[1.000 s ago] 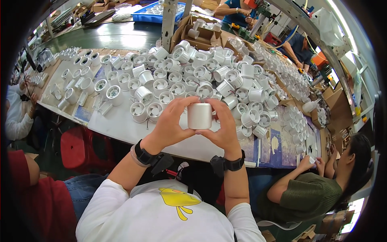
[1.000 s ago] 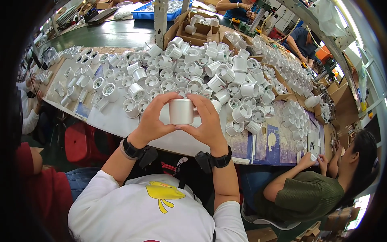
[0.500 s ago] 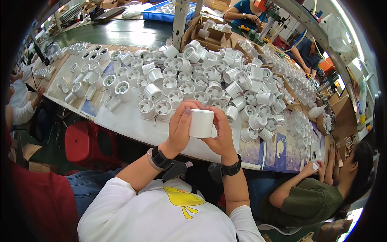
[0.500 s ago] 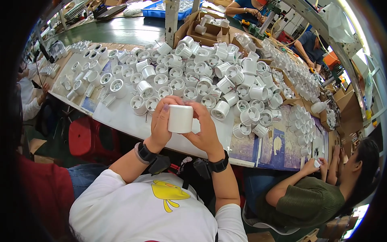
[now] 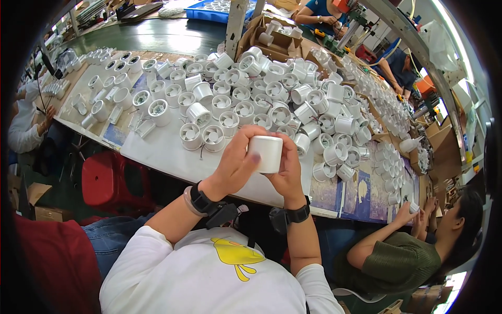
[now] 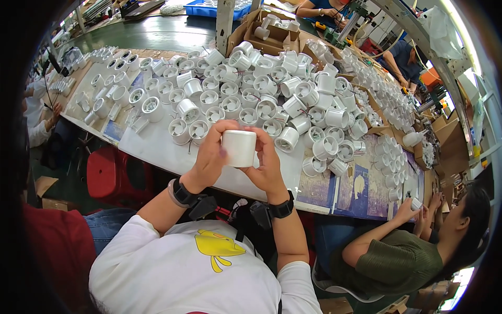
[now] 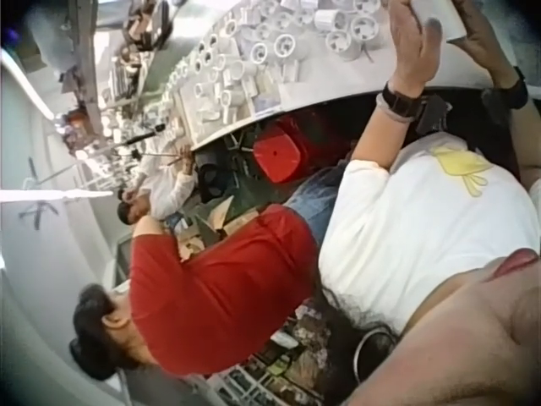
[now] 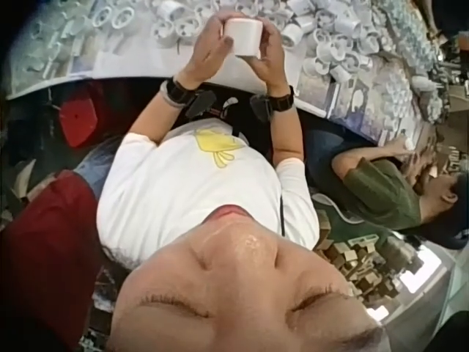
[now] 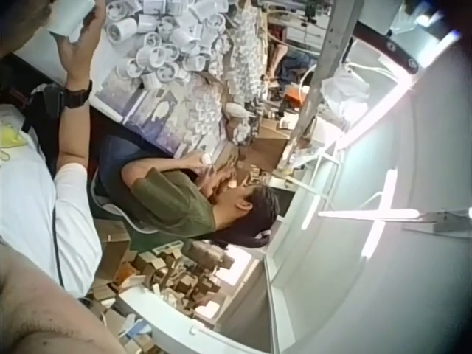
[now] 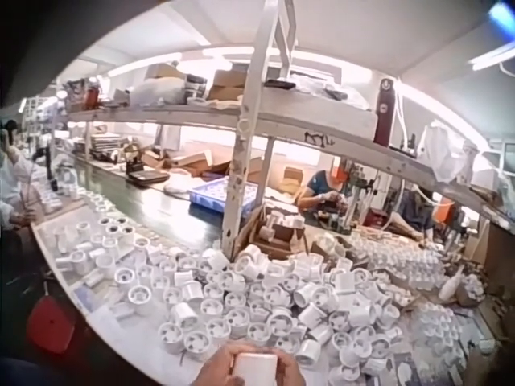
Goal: The person assembles a handheld fan by threading wires through a plastic housing and pressing the motor into place. They then pick up a fan cover, press it onto the housing, and set the assembled unit onto the table.
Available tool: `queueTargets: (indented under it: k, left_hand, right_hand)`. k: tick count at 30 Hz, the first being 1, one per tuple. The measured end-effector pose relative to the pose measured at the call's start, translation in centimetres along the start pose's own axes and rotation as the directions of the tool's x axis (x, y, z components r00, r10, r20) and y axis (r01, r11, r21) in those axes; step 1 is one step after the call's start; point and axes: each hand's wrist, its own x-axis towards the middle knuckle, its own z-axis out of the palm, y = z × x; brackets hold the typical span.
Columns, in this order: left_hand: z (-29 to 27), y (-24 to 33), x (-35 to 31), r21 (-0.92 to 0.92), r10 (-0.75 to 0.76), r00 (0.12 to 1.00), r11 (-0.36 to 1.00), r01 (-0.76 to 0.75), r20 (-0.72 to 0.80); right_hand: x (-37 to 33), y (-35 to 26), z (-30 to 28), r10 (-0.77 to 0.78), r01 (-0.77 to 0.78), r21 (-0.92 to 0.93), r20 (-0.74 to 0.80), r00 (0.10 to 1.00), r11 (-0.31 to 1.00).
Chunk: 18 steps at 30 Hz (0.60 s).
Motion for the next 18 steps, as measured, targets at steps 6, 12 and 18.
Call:
queueTargets:
  k: [6,12,18]
  left_hand:
    - [-1.4,-1.5,0.0,0.336,0.203,0.974,0.914,-0.226,0.104]
    - [-1.2,-1.7,0.5,0.436,0.212,0.971,0.868,-0.238,0.108]
    - [-0.2,-2.7,-0.4,0.039,-0.247,0.965,0.967,0.251,-0.086]
  right_hand:
    - [-0.5,0.4,0.1,-0.012,0.012,0.01,0.026,1.0,1.0]
    - [-0.5,0.5,0.1,-0.038,0.036,-0.057,-0.03,0.999,0.998]
    - [1.0,2.7,-1.7,-0.212,0.137,-0.27,-0.272,0.939,0.953]
